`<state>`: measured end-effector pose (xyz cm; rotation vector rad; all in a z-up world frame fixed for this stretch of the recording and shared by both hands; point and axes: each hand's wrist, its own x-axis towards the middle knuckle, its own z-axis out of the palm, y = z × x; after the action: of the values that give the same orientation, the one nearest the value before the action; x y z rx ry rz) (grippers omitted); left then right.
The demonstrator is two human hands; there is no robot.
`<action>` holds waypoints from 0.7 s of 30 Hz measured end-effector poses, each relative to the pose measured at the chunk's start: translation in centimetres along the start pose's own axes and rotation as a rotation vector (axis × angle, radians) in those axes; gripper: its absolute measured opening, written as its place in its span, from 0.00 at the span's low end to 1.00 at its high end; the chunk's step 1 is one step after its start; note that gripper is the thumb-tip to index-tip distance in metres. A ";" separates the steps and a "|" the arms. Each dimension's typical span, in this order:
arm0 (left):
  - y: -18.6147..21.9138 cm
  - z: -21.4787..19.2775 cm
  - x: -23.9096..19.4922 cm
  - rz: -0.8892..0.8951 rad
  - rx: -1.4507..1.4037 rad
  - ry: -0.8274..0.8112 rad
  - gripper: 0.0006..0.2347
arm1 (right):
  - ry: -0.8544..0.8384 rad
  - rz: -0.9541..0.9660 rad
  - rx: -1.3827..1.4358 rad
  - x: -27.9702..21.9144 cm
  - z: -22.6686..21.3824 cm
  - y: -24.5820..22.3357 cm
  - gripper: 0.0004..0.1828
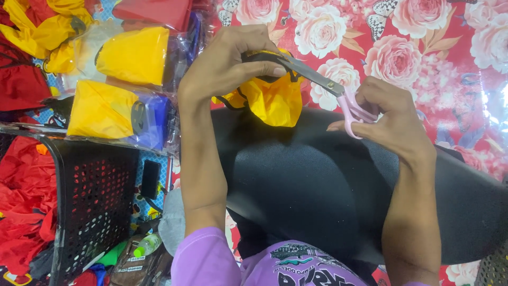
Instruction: The person folds a yellow cloth on a black surface, places it into a clear plastic bag, and seals the bag. They then pick up a yellow drawstring bag, use pink scissors to cut the black drawstring, and trim the fabric edge.
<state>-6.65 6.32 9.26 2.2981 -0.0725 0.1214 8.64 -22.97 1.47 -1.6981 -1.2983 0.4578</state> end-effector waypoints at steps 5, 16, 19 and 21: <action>-0.1 0.0 0.0 -0.002 -0.021 0.001 0.08 | -0.035 -0.003 -0.043 -0.5 0.2 1.6 0.18; 0.0 -0.1 -0.1 -0.060 -0.049 -0.011 0.10 | -0.033 -0.002 -0.081 -0.5 0.3 1.8 0.18; 0.1 -0.1 -0.1 -0.069 -0.056 -0.017 0.10 | -0.037 0.010 -0.094 -0.5 0.3 1.6 0.19; 0.1 -0.1 -0.1 -0.076 -0.059 -0.017 0.10 | -0.044 0.024 -0.104 -0.4 0.2 1.5 0.20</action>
<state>-6.76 6.36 9.35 2.2401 0.0024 0.0593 9.18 -23.26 0.02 -1.8003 -1.3548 0.4504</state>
